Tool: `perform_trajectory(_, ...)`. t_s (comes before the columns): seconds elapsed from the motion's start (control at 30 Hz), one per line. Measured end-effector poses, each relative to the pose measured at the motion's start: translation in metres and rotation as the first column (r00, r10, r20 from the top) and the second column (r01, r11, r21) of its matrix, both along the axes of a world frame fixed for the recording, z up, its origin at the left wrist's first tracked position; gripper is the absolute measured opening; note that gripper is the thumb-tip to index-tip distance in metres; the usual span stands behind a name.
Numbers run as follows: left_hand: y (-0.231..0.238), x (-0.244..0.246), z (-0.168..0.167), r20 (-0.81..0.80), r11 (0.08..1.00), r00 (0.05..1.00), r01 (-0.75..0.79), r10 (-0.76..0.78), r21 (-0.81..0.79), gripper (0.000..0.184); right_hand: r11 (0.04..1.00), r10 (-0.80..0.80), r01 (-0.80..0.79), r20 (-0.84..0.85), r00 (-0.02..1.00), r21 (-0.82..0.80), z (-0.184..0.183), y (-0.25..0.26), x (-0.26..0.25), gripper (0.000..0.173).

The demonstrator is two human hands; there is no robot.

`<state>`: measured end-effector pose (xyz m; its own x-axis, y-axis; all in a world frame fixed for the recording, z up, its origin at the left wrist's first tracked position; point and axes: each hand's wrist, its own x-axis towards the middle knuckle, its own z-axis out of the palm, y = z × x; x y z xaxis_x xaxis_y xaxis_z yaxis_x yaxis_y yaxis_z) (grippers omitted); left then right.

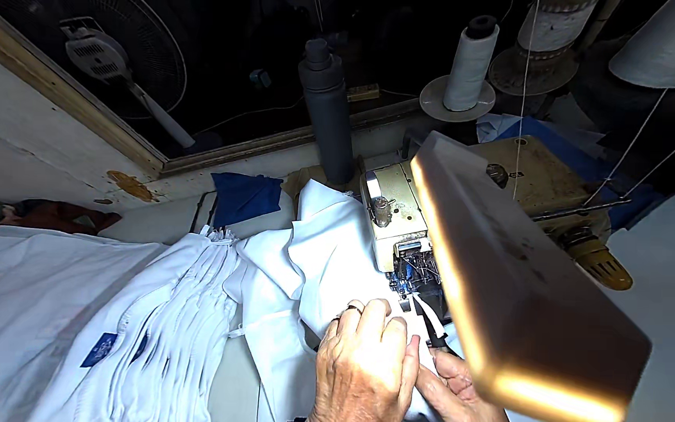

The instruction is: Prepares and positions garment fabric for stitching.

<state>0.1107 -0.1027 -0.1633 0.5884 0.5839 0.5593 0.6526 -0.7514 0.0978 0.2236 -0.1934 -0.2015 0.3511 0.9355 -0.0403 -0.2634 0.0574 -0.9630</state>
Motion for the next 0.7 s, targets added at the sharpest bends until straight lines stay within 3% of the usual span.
perform_trajectory(0.2, 0.007, 0.005, 0.0, -0.015, 0.995, 0.999, 0.045, -0.044, 0.086, 0.022, 0.998, -0.005, 0.008, -0.051, 0.999, 0.057, -0.005, -0.005, 0.001, 0.018)
perform_trajectory(0.3, 0.006, 0.003, 0.005, -0.034, 0.994, 0.999, 0.042, -0.039, 0.097, 0.019, 0.996, -0.087, 0.088, -0.046, 0.995, 0.016, 0.004, -0.005, 0.0, 0.016)
perform_trajectory(0.43, 0.004, 0.004, 0.01, -0.055, 0.995, 0.997, 0.049, -0.045, 0.087, 0.018, 0.998, -0.07, 0.07, -0.07, 0.995, -0.01, 0.006, -0.004, 0.001, 0.018)
perform_trajectory(0.57, 0.001, 0.005, 0.006, -0.048, 0.997, 0.996, 0.074, -0.073, 0.014, 0.017, 0.999, -0.024, 0.025, -0.028, 0.999, 0.036, -0.005, -0.003, 0.002, 0.02)
perform_trajectory(0.7, -0.007, -0.006, 0.014, -0.045, 0.985, 0.998, 0.035, -0.043, -0.167, 0.018, 1.0, 0.009, -0.009, 0.065, 0.998, 0.004, 0.0, -0.006, 0.01, 0.013)
